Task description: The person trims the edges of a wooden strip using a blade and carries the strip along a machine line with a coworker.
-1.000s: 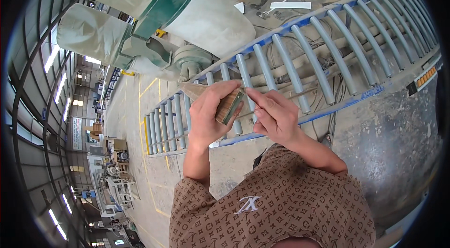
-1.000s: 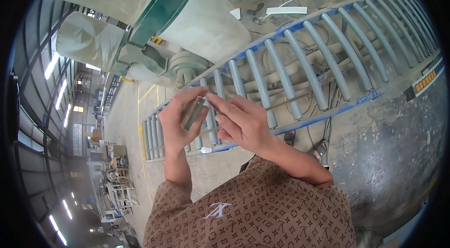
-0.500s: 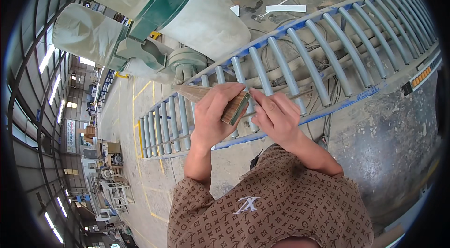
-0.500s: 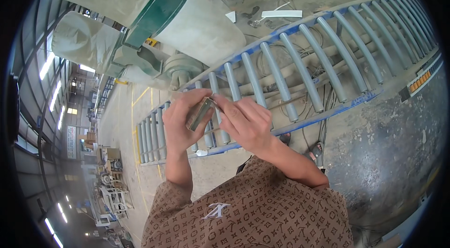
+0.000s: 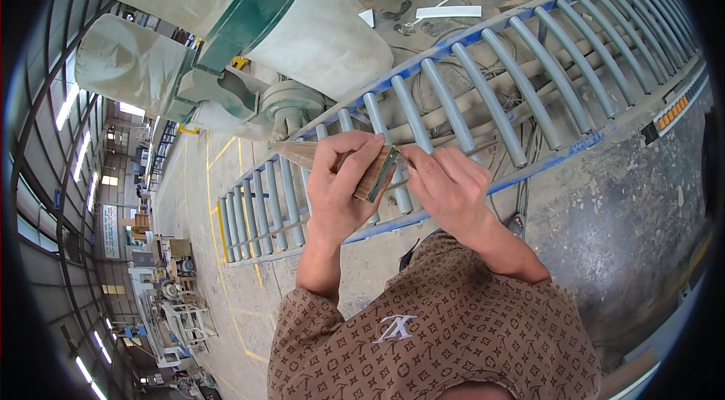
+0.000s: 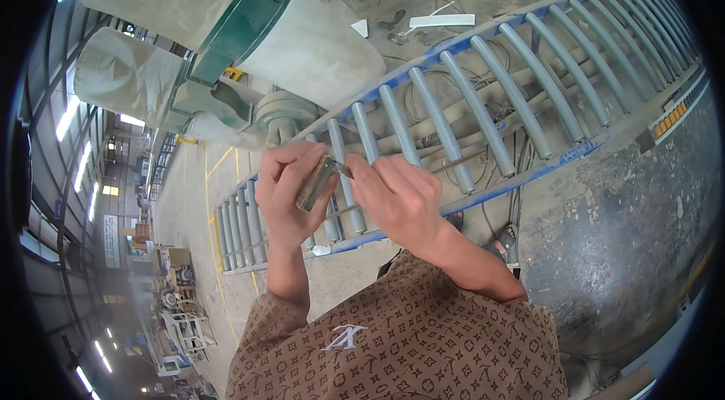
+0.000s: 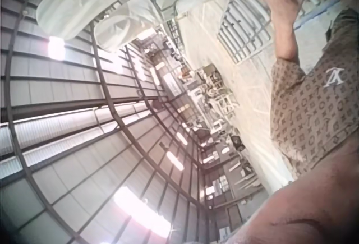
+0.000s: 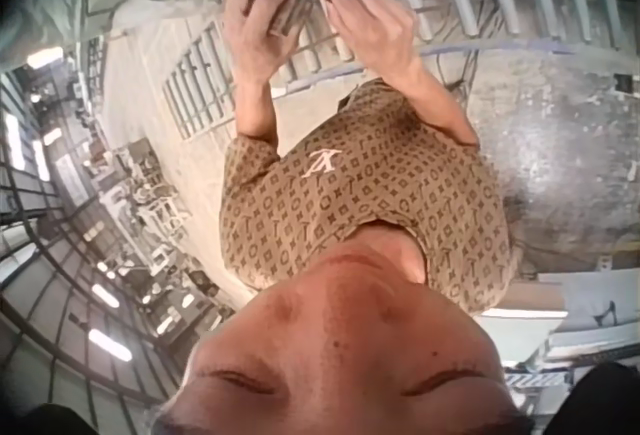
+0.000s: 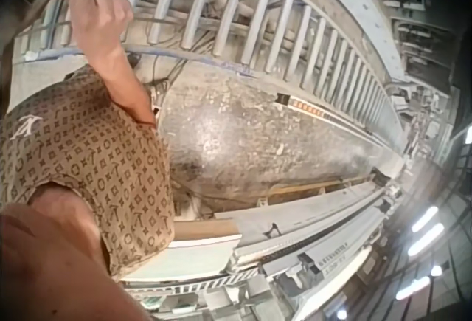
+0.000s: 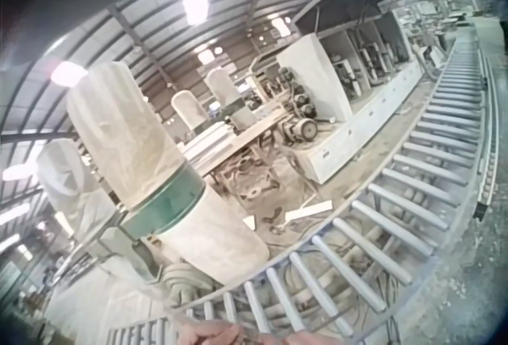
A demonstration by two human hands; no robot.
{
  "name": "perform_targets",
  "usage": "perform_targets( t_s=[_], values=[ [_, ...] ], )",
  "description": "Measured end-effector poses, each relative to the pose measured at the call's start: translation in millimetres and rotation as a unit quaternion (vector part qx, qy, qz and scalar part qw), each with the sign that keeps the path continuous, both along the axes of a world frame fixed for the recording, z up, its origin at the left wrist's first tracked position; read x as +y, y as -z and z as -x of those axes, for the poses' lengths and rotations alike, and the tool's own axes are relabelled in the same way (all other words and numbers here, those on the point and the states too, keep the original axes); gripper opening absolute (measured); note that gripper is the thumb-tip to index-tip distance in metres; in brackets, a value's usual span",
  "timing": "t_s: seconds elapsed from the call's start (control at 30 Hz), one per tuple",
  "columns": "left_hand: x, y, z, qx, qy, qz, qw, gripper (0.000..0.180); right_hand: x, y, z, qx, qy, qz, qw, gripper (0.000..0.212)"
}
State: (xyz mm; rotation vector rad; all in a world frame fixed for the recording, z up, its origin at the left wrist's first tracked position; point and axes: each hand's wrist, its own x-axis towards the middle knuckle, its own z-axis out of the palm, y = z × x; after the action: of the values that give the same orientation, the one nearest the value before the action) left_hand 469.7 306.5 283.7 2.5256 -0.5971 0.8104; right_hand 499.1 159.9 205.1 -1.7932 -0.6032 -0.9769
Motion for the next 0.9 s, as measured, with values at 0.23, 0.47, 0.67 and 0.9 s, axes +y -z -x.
perform_targets(
  t_s=[0.23, 0.47, 0.67, 0.9],
  values=[
    [0.7, 13.8, -4.0, -0.049, -0.014, -0.017, 0.999, 0.043, -4.1, -11.4, 1.7, 0.037, -0.015, 0.005, 0.999, 0.027],
    [1.0, 17.3, -8.2, -0.095, -0.015, -0.051, 0.994, 0.044, -19.4, -26.2, -2.8, 0.089, -0.058, 0.048, 0.993, 0.014],
    [1.2, 14.2, -9.5, -0.087, -0.007, -0.066, 0.994, 0.046, -33.9, -24.2, -26.0, 0.079, -0.167, 0.032, 0.982, 0.011],
    [3.1, 17.4, -10.1, -0.074, -0.018, -0.070, 0.995, 0.046, -29.2, -20.1, -16.1, 0.080, -0.109, 0.091, 0.987, 0.009]
  ],
)
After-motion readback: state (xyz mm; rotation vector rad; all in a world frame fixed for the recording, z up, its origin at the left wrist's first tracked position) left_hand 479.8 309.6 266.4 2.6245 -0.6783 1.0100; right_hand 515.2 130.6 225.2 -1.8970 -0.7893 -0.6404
